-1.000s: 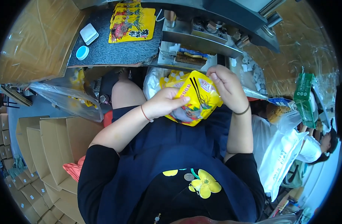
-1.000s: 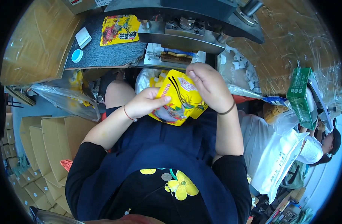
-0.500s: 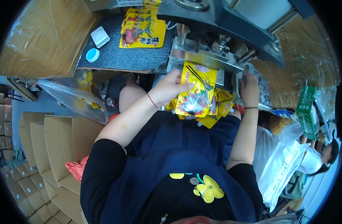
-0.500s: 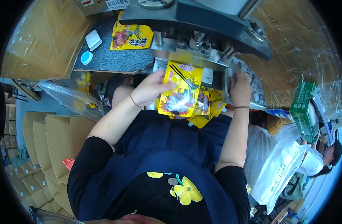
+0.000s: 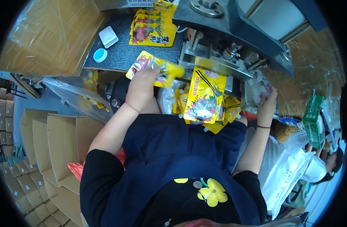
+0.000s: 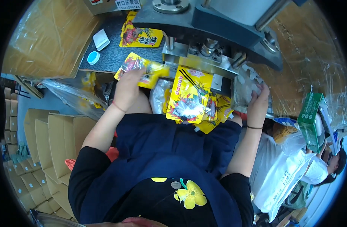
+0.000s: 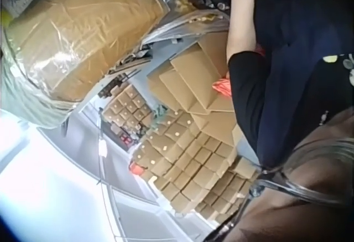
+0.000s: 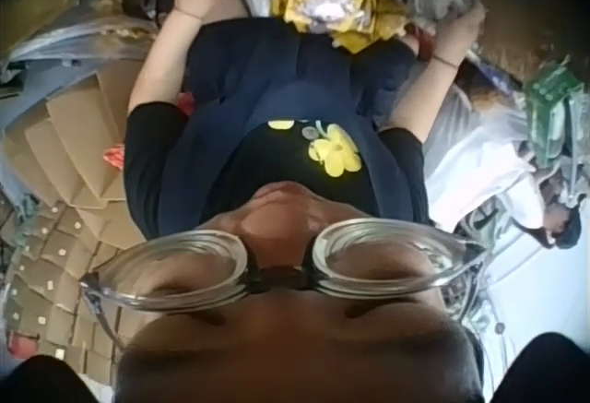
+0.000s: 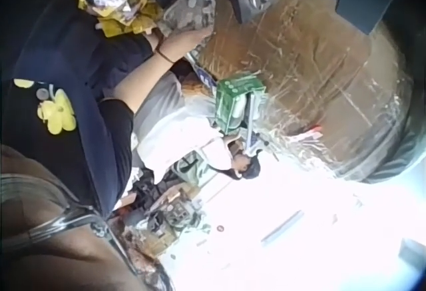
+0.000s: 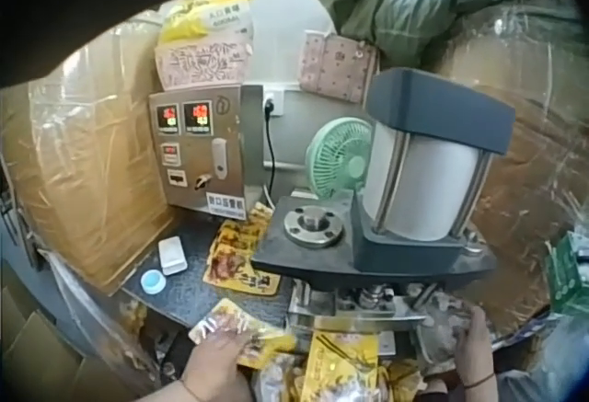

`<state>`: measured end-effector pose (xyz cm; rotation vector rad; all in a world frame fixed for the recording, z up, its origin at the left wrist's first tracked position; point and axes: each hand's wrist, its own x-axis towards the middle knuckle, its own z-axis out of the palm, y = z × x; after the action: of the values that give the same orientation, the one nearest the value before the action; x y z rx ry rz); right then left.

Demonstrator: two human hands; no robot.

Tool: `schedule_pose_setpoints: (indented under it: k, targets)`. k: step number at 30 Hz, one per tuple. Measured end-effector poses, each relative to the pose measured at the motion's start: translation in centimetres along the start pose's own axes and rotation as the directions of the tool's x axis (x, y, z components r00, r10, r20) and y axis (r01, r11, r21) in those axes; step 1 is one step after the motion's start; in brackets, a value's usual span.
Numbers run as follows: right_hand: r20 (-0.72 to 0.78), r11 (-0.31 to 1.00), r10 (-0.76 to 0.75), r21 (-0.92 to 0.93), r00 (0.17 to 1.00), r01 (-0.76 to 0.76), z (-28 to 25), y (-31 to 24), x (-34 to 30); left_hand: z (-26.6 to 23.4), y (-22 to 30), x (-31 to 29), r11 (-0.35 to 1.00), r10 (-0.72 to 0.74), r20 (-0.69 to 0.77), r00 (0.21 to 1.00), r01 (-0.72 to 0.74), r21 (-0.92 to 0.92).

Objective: Packing individual snack pouches into larger plastic bags, sealing them, and placing them into a shipping box.

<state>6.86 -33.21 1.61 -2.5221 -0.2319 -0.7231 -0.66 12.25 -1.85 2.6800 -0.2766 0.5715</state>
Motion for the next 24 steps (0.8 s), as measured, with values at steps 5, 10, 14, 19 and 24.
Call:
schedule_pose_setpoints:
  k: [5, 10, 14, 19, 24]
  targets:
    - [0.187, 0.988, -0.08, 0.141, 0.979, 0.054, -2.0, -7.1, -0.6, -0.4, 3.2, -1.1, 0.595, -0.241, 0.298, 0.924, 0.383, -0.706]
    - [0.179, 0.804, -0.285, 0.58, 0.942, 0.133, 0.0, -13.8, 0.0, 0.9, 8.6, -0.2, 0.594, -0.066, 0.499, 0.864, 0.436, -0.676]
    - [0.275, 0.833, -0.247, 0.551, 0.929, 0.058, 0.3, -14.6, -0.3, 1.3, 11.2, 0.0, 0.481, 0.019, 0.574, 0.818, 0.496, -0.723]
    - [0.481, 0.819, -0.41, 0.567, 0.775, 0.082, -1.1, -12.7, -0.1, 2.2, 13.1, -1.0, -0.031, 0.257, 0.721, 0.644, 0.751, -0.66]
    - [0.192, 0.95, -0.279, -0.086, 0.941, 0.299, -0.3, -5.2, 2.1, 3.7, 12.3, 0.1, -0.1, 0.276, 0.733, 0.622, 0.777, -0.622]
